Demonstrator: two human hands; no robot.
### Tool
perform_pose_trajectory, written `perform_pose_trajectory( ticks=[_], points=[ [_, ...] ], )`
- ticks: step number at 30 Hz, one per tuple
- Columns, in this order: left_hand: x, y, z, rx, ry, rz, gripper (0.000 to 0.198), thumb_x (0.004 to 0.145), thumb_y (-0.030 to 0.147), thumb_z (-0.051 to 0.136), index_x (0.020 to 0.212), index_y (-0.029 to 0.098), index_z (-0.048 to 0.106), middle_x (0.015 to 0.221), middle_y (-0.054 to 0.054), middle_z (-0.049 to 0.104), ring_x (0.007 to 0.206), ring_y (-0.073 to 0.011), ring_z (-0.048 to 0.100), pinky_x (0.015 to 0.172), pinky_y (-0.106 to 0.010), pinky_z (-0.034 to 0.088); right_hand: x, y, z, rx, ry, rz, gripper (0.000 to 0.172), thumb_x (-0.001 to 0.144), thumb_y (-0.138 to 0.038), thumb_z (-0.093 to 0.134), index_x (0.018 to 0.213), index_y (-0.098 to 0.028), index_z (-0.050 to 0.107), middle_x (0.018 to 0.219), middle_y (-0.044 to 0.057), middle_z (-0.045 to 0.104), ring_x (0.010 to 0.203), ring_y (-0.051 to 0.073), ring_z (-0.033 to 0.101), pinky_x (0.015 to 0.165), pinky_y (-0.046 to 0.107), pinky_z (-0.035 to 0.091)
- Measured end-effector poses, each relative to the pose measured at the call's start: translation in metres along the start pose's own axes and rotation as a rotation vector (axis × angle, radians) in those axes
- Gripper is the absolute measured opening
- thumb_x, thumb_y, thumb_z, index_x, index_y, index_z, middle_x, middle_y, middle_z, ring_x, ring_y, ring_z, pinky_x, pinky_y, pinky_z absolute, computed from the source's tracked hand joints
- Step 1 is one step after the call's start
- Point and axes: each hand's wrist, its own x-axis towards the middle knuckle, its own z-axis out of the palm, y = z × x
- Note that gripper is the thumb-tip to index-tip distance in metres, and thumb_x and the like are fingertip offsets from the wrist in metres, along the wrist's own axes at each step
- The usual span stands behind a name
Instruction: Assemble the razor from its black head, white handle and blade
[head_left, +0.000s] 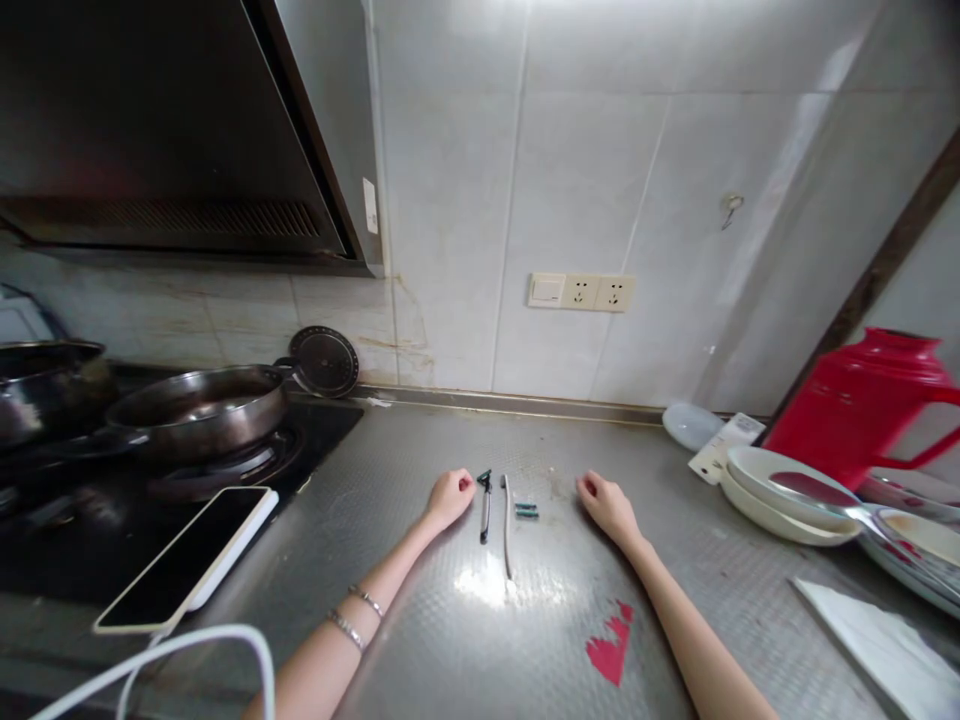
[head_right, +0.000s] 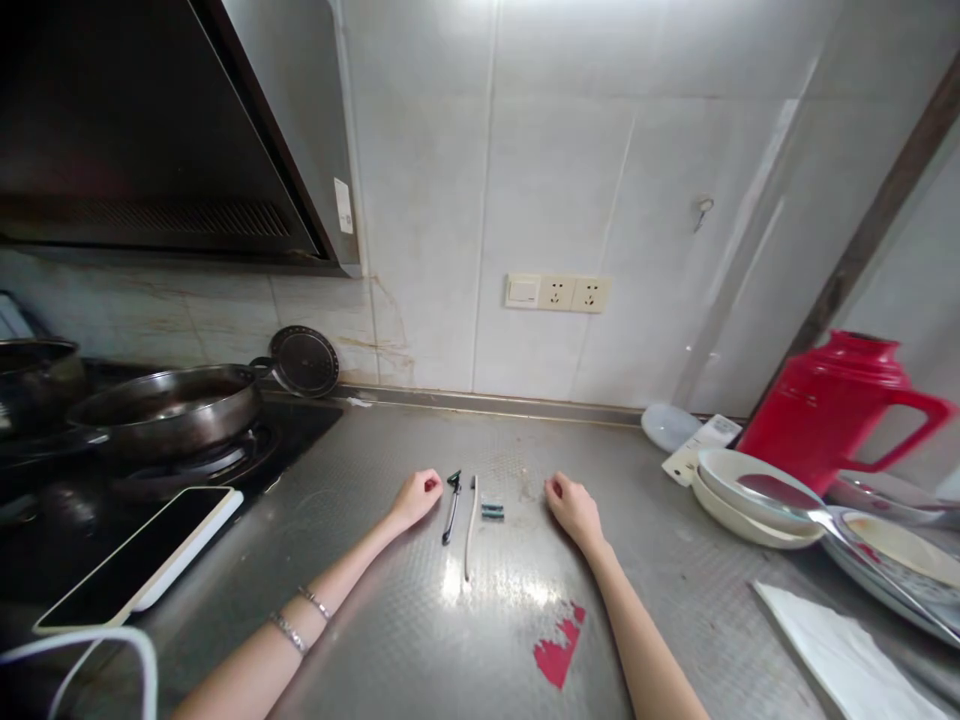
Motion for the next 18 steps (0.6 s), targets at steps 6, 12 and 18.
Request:
perform_pose_trajectory(
  ticks=[6, 12, 18],
  points=[
    [-0.004, 0.006, -0.002, 0.112, 0.002, 0.057, 0.016, 0.071, 0.017, 0.047, 0.064, 0.016, 0.061, 0.062, -0.001, 0.060, 0.061, -0.0123, 0.051, 0.061, -0.023, 0.035, -0.002, -0.003, 0.000, -0.098, -0.088, 0.012, 0.029, 0.086, -0.038, 0.036, 0.068, -0.021, 0.052, 0.063, 0.002, 0.058, 0.055, 0.012, 0.048, 0.049, 0.022, 0.020],
    [-0.009, 0.016, -0.009, 0.142, -0.019, 0.055, 0.016, 0.073, 0.020, 0.048, 0.066, 0.016, 0.062, 0.065, -0.003, 0.062, 0.066, -0.0145, 0.053, 0.064, -0.024, 0.036, -0.003, -0.007, -0.003, -0.127, -0.125, 0.017, 0.028, 0.085, -0.037, 0.039, 0.070, -0.020, 0.057, 0.067, 0.004, 0.061, 0.059, 0.013, 0.052, 0.050, 0.022, 0.022],
    [-0.010, 0.043, -0.012, 0.285, -0.051, 0.013, 0.022, 0.075, 0.037, 0.053, 0.073, 0.018, 0.063, 0.072, -0.007, 0.065, 0.071, -0.0190, 0.059, 0.067, -0.027, 0.039, -0.004, -0.007, -0.003, -0.143, -0.118, 0.016, 0.030, 0.085, -0.037, 0.038, 0.071, -0.020, 0.057, 0.067, 0.004, 0.062, 0.060, 0.013, 0.053, 0.049, 0.022, 0.021]
  ],
)
